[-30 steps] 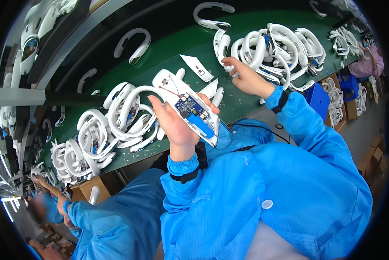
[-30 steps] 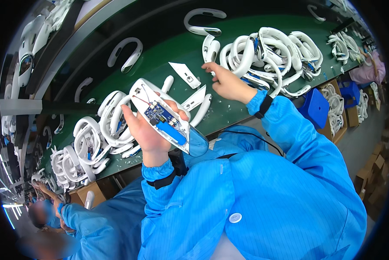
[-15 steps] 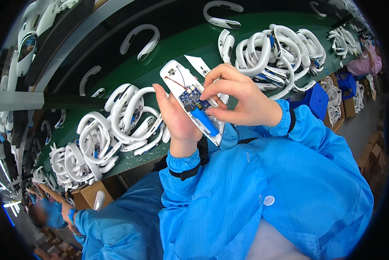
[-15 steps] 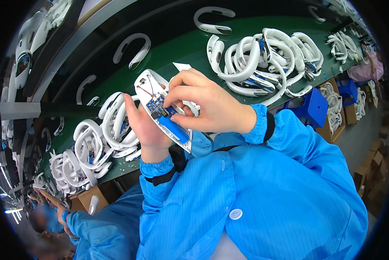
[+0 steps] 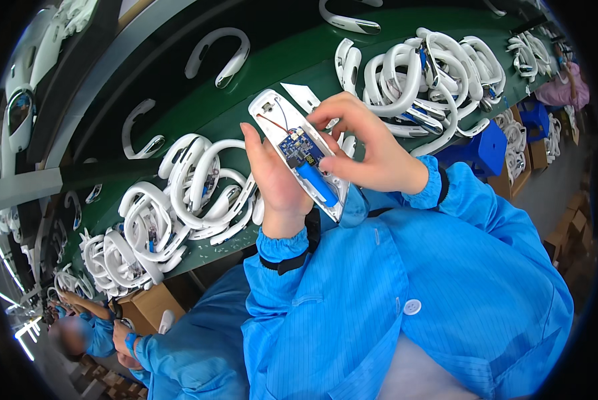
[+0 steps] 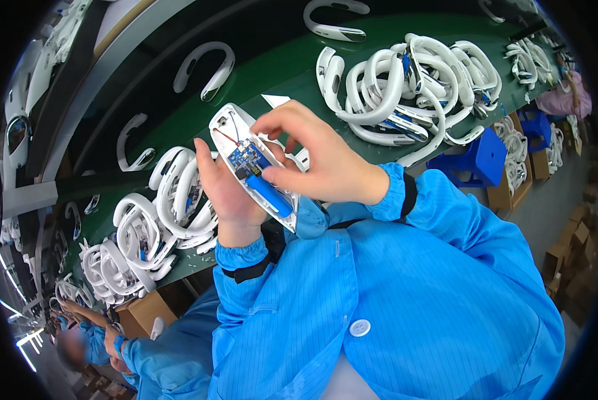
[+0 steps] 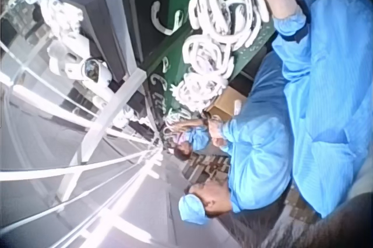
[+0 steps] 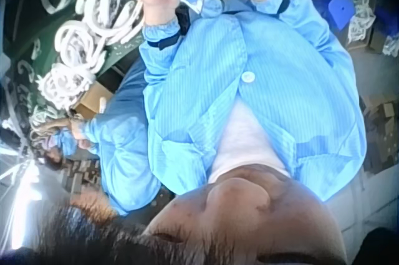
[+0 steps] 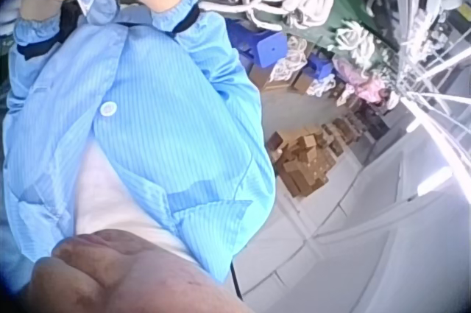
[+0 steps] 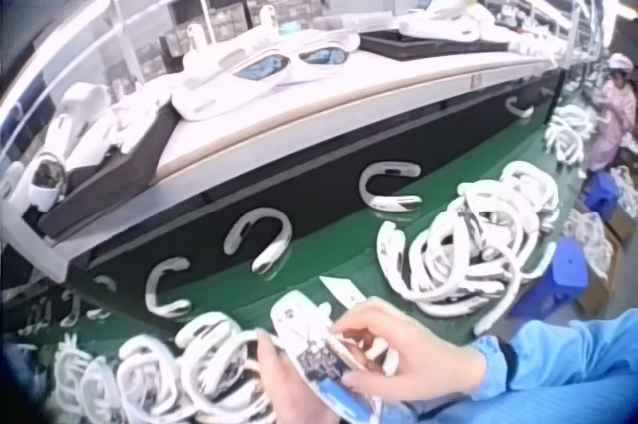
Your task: Manually assembling electronic components into the plastic housing of portable neck devices.
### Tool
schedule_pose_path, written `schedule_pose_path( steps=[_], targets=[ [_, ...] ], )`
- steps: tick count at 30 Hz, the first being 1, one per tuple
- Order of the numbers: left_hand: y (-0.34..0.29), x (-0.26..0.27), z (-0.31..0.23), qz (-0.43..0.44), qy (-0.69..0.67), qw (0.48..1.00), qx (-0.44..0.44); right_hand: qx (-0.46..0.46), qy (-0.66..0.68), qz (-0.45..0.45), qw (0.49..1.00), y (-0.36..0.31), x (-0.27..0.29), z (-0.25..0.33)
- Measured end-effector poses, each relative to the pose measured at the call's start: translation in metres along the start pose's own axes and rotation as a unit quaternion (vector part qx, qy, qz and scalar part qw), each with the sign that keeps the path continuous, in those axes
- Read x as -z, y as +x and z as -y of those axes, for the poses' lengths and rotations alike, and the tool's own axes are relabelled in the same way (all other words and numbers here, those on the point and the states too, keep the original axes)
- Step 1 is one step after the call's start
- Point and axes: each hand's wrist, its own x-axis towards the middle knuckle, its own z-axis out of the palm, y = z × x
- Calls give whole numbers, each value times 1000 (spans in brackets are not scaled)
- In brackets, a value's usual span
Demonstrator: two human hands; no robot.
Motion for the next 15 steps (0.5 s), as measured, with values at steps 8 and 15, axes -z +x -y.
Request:
schedule_pose_path(
  steps=[8,15],
  targets=[
    [38,34,24,-349,539,706,-300,-358,500,-6,789,5,-5,-41],
    [37,96,-12,-266,649,698,-145,-289,551,34,782,1,37,-61]
  ],
)
